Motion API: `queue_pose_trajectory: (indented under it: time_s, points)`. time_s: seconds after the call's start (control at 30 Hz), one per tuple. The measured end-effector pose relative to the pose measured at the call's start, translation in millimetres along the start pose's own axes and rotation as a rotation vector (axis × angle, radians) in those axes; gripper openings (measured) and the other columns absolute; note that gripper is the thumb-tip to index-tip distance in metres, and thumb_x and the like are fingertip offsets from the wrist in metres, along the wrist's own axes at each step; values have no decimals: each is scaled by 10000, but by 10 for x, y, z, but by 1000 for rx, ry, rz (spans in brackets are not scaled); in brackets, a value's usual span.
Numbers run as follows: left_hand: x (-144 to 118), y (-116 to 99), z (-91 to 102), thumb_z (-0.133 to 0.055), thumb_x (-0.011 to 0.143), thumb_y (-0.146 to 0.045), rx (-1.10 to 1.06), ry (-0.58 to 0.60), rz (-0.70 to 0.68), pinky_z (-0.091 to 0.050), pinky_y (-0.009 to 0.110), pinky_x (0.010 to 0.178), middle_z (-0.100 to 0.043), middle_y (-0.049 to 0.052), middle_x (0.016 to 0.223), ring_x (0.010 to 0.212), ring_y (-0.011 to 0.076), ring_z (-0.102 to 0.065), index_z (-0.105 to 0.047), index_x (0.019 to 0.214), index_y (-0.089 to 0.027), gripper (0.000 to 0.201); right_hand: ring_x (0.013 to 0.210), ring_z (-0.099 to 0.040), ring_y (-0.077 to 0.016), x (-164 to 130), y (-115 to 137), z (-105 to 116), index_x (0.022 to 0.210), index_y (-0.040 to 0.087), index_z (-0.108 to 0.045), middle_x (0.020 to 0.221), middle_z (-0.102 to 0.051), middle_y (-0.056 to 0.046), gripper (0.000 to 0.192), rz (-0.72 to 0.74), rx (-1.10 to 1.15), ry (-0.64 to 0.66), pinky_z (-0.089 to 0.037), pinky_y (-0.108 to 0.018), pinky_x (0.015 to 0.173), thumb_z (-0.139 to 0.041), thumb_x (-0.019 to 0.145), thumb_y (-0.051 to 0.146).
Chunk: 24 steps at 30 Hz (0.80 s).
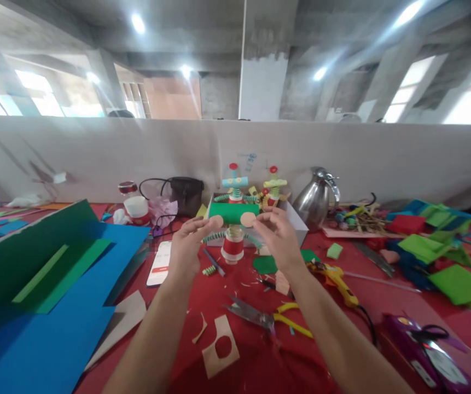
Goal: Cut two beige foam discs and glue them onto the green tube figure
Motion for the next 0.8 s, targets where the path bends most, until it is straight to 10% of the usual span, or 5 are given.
queue_pose_trajectory:
  time_s: [0.8]
  points:
    - [152, 86, -328, -846, 648, -316, -84, 74, -127, -532, 329, 809, -768, 53, 818, 775, 191, -708, -762, 766, -173, 203, 803, -637, -224, 112, -170, -199, 827, 204, -688, 850, -718, -53, 186, -25, -58, -27, -493, -335, 735, -634, 827, 383]
Point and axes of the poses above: each hand's wrist, its own x-axis towards the middle knuckle, its own z-axis out of the back of the hand, y = z × x, the point moved 3 cm from there along x, towards the middle knuckle
